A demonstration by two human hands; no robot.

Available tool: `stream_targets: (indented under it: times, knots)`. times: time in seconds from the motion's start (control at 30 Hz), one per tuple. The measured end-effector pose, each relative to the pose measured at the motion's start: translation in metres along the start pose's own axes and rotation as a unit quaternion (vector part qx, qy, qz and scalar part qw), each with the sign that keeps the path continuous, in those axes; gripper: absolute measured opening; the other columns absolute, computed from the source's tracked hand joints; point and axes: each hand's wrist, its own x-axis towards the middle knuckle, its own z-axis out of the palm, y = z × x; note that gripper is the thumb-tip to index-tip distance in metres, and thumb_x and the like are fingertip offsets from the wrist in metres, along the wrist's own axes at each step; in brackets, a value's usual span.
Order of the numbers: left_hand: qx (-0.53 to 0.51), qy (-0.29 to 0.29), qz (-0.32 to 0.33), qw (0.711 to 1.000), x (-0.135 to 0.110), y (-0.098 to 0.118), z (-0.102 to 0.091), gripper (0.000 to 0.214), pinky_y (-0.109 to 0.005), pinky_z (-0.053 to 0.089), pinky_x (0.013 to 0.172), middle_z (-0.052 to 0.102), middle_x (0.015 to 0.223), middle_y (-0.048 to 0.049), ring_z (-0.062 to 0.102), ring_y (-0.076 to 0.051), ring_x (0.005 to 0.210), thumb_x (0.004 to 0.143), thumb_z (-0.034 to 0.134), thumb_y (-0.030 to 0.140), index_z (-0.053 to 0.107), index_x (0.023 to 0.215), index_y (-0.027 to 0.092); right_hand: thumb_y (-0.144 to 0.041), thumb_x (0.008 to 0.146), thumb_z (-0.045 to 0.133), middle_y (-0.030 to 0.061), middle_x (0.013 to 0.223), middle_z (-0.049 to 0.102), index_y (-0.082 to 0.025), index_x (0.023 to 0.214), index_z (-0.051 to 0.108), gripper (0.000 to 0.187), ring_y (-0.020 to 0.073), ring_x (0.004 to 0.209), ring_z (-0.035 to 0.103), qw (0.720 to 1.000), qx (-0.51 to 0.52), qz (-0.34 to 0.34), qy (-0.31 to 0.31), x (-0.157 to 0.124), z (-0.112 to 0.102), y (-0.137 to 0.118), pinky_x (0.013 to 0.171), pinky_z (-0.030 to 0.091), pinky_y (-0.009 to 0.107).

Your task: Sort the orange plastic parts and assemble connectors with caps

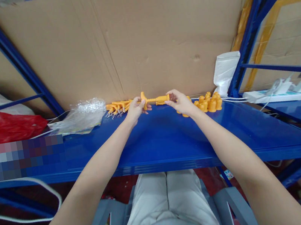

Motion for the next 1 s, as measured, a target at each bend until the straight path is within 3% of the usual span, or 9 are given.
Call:
stream_targets:
  times: [0.2, 0.37, 0.63, 0.77, 1.0]
  knots:
    - [-0.005, -0.013, -0.033, 0.999, -0.005, 0.001, 0.002, 0.014, -0.015, 0.042, 0.047, 0.065, 0.056, 0.0026, 0.063, -0.010, 0.047, 0.097, 0.052, 0.017, 0.047, 0.085, 0.019, -0.028, 0.086, 0.056, 0.0102, 0.106, 0.068, -0.025, 0.118, 0.055, 0.032, 0.0257, 0.088, 0.065, 0.979, -0.181, -0.089, -0.011, -0.003, -0.007, 0.001, 0.084, 0.050, 0.046]
    - [-0.035, -0.031, -0.059, 0.997, -0.009, 0.006, 0.001, 0.019, -0.017, 0.042, 0.047, 0.065, 0.056, 0.0001, 0.064, -0.012, 0.046, 0.098, 0.049, 0.016, 0.048, 0.079, 0.018, -0.023, 0.086, 0.050, 0.0143, 0.111, 0.067, -0.022, 0.119, 0.055, 0.033, 0.0297, 0.097, 0.063, 0.958, -0.257, -0.121, 0.031, -0.005, -0.007, 0.001, 0.088, 0.044, 0.048]
    - [-0.120, -0.002, -0.123, 0.985, -0.004, 0.008, 0.000, 0.027, -0.017, 0.035, 0.042, 0.057, 0.050, 0.0028, 0.051, -0.006, 0.036, 0.094, 0.058, 0.024, 0.055, 0.068, 0.015, -0.022, 0.090, 0.044, 0.0155, 0.119, 0.066, -0.020, 0.122, 0.054, 0.033, 0.0302, 0.104, 0.060, 0.936, -0.323, -0.137, 0.033, -0.008, -0.005, -0.006, 0.089, 0.039, 0.043]
    - [-0.152, 0.012, -0.138, 0.979, -0.005, 0.009, 0.002, 0.023, -0.017, 0.036, 0.042, 0.056, 0.048, 0.0037, 0.049, -0.006, 0.036, 0.091, 0.056, 0.021, 0.055, 0.069, 0.017, -0.018, 0.090, 0.041, 0.0158, 0.126, 0.065, -0.019, 0.125, 0.054, 0.037, 0.0317, 0.110, 0.056, 0.919, -0.364, -0.147, 0.042, -0.010, -0.006, -0.015, 0.091, 0.035, 0.045]
    - [-0.155, 0.001, -0.155, 0.976, -0.006, 0.011, 0.006, 0.027, -0.018, 0.034, 0.040, 0.052, 0.046, 0.0036, 0.042, -0.006, 0.033, 0.091, 0.056, 0.022, 0.052, 0.064, 0.018, -0.013, 0.088, 0.039, 0.0159, 0.133, 0.061, -0.021, 0.130, 0.054, 0.046, 0.0334, 0.112, 0.053, 0.914, -0.388, -0.108, 0.052, -0.013, -0.003, -0.026, 0.095, 0.031, 0.048]
